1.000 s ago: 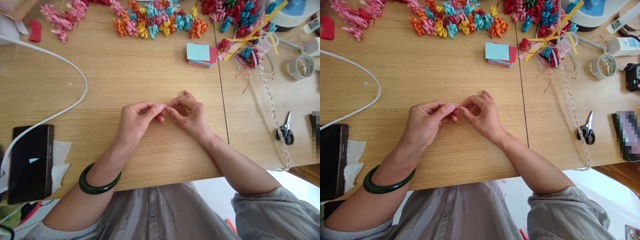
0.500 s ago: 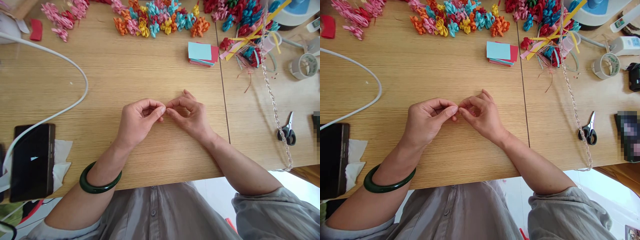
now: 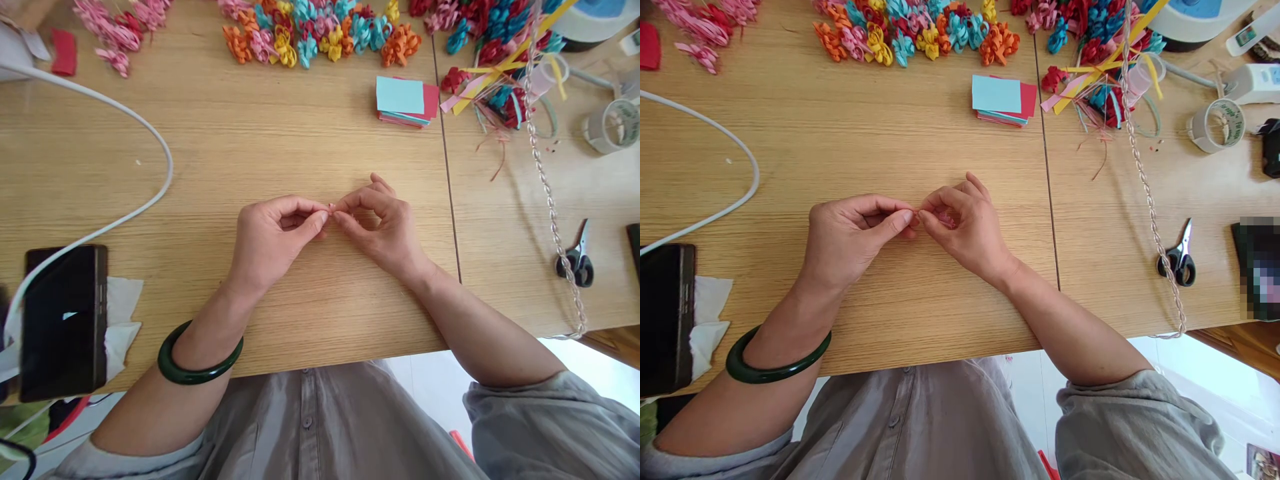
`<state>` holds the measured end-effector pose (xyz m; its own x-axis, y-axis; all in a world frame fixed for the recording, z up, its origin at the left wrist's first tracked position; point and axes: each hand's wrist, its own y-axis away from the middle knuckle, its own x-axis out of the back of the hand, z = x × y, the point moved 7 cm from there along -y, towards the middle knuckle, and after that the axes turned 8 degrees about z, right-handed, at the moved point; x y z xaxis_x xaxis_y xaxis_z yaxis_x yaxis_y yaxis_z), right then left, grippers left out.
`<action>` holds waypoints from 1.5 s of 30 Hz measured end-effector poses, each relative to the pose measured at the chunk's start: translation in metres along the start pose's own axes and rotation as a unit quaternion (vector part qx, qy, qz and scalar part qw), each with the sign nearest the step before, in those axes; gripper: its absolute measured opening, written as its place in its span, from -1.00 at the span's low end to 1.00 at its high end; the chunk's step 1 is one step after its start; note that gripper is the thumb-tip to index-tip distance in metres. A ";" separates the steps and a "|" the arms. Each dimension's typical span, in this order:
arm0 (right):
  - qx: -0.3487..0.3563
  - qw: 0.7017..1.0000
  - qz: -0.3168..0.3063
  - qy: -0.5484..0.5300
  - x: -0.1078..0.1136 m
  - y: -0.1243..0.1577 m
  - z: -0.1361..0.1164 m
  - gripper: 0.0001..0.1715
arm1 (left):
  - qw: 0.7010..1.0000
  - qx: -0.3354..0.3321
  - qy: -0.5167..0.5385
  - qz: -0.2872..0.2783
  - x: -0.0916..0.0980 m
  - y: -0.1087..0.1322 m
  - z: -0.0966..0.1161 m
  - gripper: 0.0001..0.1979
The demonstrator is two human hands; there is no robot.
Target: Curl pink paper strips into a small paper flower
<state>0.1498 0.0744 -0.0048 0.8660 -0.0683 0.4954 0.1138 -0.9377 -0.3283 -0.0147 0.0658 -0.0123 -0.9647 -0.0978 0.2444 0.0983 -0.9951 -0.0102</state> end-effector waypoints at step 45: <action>-0.011 1.000 -0.004 -0.016 -0.005 0.003 -0.001 -0.86 | 0.995 -0.034 -0.080 0.042 0.004 0.005 0.009 -0.94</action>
<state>0.1459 0.0716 -0.0075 0.8803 -0.0506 0.4717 0.1102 -0.9453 -0.3071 -0.0158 0.0605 -0.0030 -0.9023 -0.1816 0.3911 0.1542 -0.9829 -0.1007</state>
